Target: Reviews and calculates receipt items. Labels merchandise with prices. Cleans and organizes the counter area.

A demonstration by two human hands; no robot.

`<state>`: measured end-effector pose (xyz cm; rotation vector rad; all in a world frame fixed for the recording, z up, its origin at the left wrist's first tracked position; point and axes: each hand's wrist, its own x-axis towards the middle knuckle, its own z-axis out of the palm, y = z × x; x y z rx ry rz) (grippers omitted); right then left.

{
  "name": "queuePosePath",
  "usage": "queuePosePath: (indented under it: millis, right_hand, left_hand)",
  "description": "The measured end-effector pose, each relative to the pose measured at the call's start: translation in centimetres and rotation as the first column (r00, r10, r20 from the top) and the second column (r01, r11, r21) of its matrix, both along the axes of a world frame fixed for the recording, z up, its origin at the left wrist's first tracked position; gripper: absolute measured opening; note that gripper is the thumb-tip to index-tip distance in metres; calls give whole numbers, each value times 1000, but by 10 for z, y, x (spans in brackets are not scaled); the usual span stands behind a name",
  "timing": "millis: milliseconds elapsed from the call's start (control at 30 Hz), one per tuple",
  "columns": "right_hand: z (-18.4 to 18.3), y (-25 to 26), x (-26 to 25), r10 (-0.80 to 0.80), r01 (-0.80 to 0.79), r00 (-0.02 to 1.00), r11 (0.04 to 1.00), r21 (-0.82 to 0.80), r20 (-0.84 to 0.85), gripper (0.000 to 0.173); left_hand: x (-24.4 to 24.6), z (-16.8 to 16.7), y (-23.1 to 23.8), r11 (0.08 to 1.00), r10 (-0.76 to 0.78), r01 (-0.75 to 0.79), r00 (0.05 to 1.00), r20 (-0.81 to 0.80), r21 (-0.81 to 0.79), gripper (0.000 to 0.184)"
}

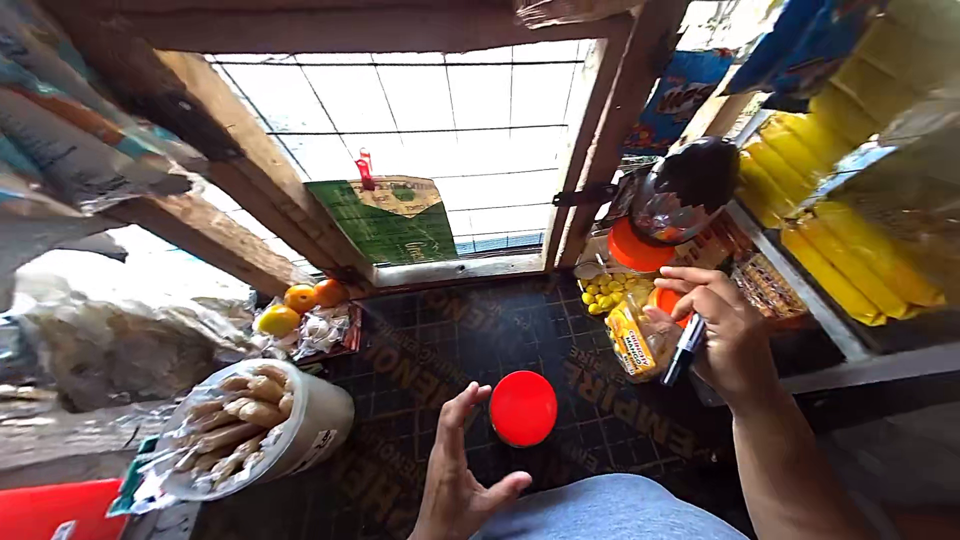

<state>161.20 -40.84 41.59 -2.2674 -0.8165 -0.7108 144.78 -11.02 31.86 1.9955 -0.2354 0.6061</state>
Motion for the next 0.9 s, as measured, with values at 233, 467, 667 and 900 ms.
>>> queuePosePath:
  millis: [233, 467, 667, 900]
  right_hand:
    - [-8, -4, 10, -229, 194, 966, 949, -249, -119, 44]
    - [-1, 5, -10, -149, 83, 977, 927, -367, -155, 38]
    - [4, 22, -37, 72, -119, 976, 967, -224, -208, 42]
    - [20, 49, -9, 689, -251, 555, 673, 696, -467, 37]
  left_hand:
    - [23, -11, -24, 994, -3, 8, 999, -45, 106, 109]
    - [36, -10, -40, 994, 45, -40, 998, -48, 102, 112]
    - [58, -10, -55, 994, 50, -44, 997, -55, 96, 113]
    - [65, -23, -61, 999, 33, -33, 999, 16, 28, 114]
